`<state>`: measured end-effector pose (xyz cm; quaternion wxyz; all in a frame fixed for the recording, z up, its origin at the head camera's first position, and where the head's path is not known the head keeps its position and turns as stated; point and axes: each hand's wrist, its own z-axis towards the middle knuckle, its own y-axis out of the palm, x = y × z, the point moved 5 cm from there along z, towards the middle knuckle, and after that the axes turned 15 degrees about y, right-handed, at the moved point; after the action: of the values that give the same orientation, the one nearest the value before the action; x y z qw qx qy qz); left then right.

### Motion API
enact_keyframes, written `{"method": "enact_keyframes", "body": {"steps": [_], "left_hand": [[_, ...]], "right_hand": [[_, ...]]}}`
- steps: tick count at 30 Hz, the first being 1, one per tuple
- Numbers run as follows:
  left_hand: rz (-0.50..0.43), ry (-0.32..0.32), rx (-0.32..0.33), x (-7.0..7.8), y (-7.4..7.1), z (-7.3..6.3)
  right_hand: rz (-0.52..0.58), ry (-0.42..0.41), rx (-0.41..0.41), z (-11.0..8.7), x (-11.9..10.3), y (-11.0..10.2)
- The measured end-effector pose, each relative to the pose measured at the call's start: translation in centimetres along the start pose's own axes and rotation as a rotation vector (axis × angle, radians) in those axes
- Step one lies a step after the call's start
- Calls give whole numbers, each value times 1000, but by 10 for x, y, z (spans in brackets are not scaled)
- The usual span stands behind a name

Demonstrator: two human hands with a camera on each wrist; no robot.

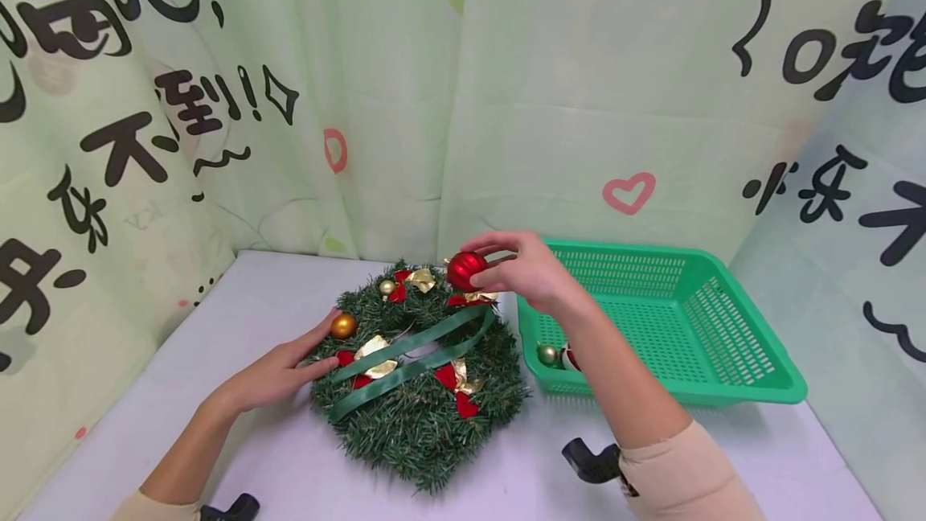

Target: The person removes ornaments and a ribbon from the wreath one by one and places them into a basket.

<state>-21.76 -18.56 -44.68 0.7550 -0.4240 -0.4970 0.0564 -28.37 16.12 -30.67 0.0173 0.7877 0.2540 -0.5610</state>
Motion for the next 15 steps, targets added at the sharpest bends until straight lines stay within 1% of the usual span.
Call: {"method": "enact_keyframes", "body": {"steps": [3,15], "left_hand": [[0,-10,0,0,0,0],[-13,-6,2,2,-1,0]], "right_hand": [[7,-6,5,-3,1,-3],[30,-34,23,-11,10,-14]]}}
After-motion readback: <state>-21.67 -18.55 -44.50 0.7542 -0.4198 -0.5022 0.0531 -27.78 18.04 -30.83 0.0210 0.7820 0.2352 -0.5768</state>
